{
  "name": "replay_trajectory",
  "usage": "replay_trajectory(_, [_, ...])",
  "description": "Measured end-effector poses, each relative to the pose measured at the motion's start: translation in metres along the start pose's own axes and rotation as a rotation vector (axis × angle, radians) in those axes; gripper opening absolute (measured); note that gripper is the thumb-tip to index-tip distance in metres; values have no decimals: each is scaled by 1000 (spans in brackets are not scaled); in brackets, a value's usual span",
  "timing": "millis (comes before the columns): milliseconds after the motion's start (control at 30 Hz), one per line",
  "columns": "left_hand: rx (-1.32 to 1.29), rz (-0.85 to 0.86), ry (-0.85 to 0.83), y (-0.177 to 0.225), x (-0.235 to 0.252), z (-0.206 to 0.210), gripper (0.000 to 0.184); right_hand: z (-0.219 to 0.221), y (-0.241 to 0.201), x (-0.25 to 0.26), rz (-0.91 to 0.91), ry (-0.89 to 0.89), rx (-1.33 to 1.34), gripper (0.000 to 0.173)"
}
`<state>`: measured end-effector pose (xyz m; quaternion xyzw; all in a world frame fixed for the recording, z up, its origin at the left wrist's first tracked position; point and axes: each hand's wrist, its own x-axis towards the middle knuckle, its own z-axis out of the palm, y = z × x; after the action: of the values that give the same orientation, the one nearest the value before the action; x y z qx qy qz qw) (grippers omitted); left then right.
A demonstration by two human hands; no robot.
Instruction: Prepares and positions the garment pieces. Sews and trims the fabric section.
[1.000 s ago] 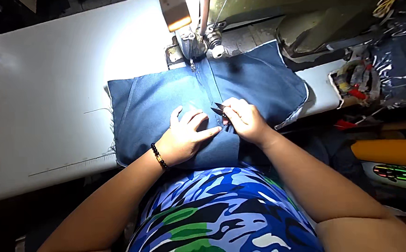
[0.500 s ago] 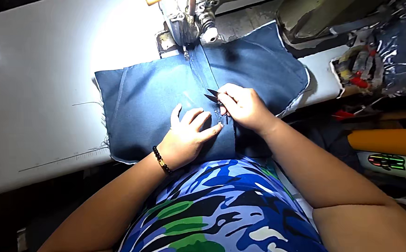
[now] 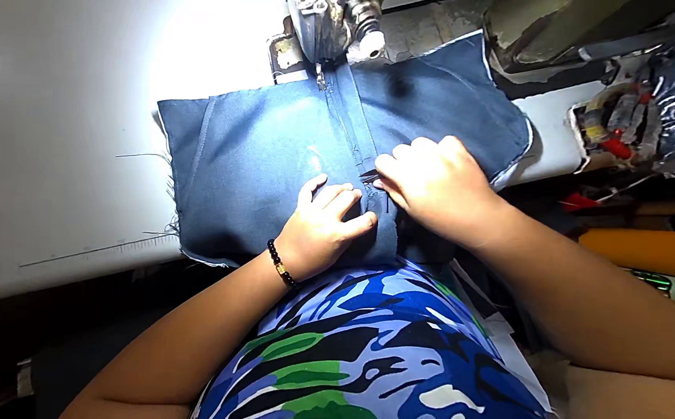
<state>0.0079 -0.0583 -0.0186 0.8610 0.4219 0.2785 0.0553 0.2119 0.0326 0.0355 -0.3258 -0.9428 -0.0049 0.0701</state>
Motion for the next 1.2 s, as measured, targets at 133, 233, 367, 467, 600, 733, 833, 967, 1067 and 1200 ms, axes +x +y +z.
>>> replay_trajectory(133, [3, 14, 22, -2, -2, 1, 21, 0, -2, -2, -19, 31, -7, 28])
replay_trajectory(233, [9, 26, 35, -3, -2, 2, 19, 1, -1, -2, -15, 33, -4, 29])
replay_trajectory(367, [20, 28, 41, -3, -3, 2, 19, 3, -3, -1, -35, 33, -10, 29])
replay_trajectory(467, [17, 30, 49, -3, -3, 2, 20, 4, -3, -1, -46, 29, -4, 28])
replay_trajectory(600, [15, 34, 59, -4, -4, 3, 19, 4, -3, 0, -51, 26, -12, 28])
replay_trajectory(733, [12, 36, 70, -5, -4, 4, 20, 5, -1, 1, -70, 32, -8, 30])
replay_trajectory(833, [16, 36, 72, -5, -5, 4, 19, 6, 0, 2, -80, 37, 6, 30])
replay_trajectory(967, [17, 29, 70, -6, -5, 5, 20, 5, 1, 3, -89, 24, -13, 28])
replay_trajectory(1067, [16, 29, 73, -6, -6, 6, 20, 7, 1, 3, -94, 8, -36, 24])
replay_trajectory(1200, [25, 31, 68, -5, -5, 5, 20, 14, 4, -2, -88, 69, 25, 30])
